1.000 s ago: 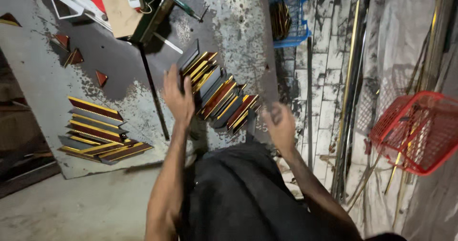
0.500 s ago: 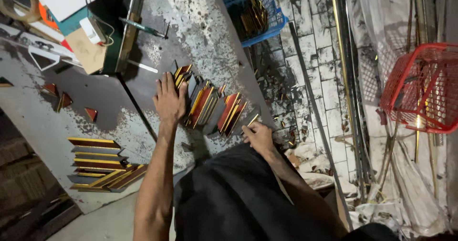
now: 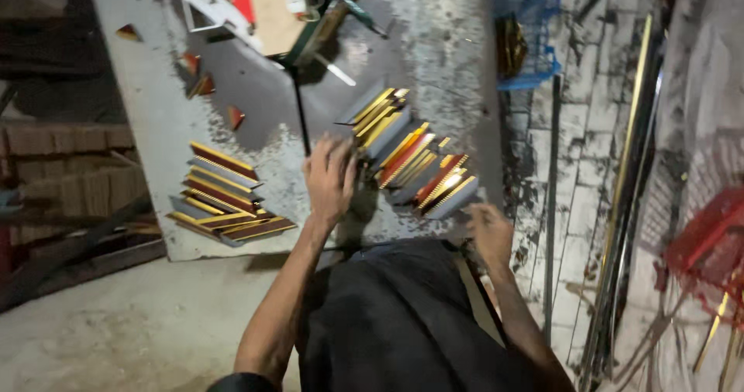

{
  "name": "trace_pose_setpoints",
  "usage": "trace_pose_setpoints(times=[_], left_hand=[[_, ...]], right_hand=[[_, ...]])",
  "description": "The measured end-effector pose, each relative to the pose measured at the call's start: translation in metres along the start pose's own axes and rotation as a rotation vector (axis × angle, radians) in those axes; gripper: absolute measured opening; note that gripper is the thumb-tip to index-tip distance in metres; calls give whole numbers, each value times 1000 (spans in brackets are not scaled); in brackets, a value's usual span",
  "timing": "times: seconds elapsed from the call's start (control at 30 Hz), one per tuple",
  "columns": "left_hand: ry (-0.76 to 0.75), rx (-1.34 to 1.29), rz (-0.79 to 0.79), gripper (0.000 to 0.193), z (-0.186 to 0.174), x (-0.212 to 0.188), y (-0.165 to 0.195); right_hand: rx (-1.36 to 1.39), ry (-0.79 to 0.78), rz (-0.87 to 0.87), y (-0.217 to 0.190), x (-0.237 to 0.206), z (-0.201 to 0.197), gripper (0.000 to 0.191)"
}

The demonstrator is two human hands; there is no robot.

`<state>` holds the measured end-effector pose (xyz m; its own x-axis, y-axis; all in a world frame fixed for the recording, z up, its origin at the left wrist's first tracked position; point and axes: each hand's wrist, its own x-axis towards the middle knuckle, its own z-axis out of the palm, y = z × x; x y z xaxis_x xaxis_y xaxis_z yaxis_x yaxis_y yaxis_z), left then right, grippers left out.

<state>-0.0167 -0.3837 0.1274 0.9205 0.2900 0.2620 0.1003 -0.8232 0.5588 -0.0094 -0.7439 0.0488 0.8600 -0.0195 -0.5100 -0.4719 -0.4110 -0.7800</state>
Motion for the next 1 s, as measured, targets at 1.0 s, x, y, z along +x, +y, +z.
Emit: trace_pose_setpoints(times=[1.0], left_hand=[[-28, 261, -69, 59, -137, -152, -262]], right_hand=[[-1024, -690, -923, -179, -115, 335, 61]])
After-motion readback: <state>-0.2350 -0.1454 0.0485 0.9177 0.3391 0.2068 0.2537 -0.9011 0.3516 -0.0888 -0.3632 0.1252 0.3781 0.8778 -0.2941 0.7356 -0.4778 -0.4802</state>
